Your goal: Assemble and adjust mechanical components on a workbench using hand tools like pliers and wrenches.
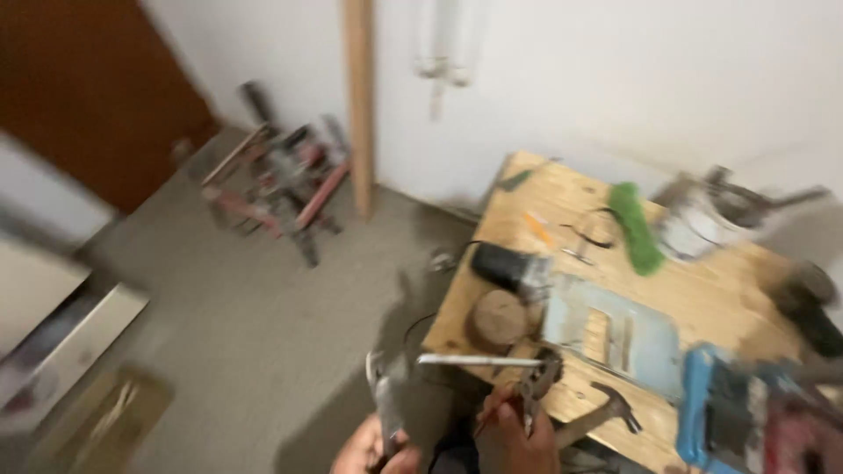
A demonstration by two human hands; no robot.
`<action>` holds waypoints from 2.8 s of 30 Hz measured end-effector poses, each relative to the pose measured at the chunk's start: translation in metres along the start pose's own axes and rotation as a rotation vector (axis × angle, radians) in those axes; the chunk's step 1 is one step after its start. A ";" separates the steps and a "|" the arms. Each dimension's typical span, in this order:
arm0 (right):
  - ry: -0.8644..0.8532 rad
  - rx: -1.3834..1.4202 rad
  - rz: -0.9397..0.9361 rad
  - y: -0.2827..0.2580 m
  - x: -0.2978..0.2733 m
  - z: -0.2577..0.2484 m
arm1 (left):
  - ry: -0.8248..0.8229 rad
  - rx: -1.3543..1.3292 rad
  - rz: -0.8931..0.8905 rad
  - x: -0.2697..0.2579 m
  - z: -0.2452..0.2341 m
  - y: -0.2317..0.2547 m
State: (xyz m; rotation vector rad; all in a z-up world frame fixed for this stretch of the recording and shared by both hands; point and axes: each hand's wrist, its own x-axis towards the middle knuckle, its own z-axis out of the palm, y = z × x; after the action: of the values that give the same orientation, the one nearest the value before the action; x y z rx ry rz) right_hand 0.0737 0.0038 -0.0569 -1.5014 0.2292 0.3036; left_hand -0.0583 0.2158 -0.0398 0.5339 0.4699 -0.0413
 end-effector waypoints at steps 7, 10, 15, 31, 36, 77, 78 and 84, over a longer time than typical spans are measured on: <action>-0.103 0.171 -0.051 0.005 -0.001 0.039 | 0.598 0.640 0.209 -0.079 0.082 0.052; -0.226 0.206 -0.029 0.005 0.015 0.043 | 0.702 0.657 0.188 -0.090 0.104 0.059; -0.553 0.303 0.077 -0.025 0.038 0.060 | 0.503 0.384 0.272 -0.079 0.106 0.063; -0.887 0.048 0.395 0.030 0.181 0.124 | 0.816 0.335 0.524 -0.005 0.093 0.067; -0.926 0.050 0.445 0.017 0.176 0.138 | 0.840 0.238 0.637 0.005 0.092 0.058; -1.211 -0.077 0.726 -0.024 0.186 0.182 | 0.666 -0.045 0.703 0.015 0.097 0.053; -1.211 -0.074 0.722 -0.022 0.186 0.183 | 0.663 -0.042 0.704 0.020 0.094 0.051; -1.227 -0.086 0.735 -0.026 0.188 0.184 | 0.798 -0.076 0.710 0.020 0.102 0.056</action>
State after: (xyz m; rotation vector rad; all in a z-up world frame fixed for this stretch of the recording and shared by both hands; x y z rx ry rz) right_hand 0.2520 0.1969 -0.0840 -1.0235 -0.2412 1.7457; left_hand 0.0113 0.2150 0.0550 0.6078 1.0249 0.8955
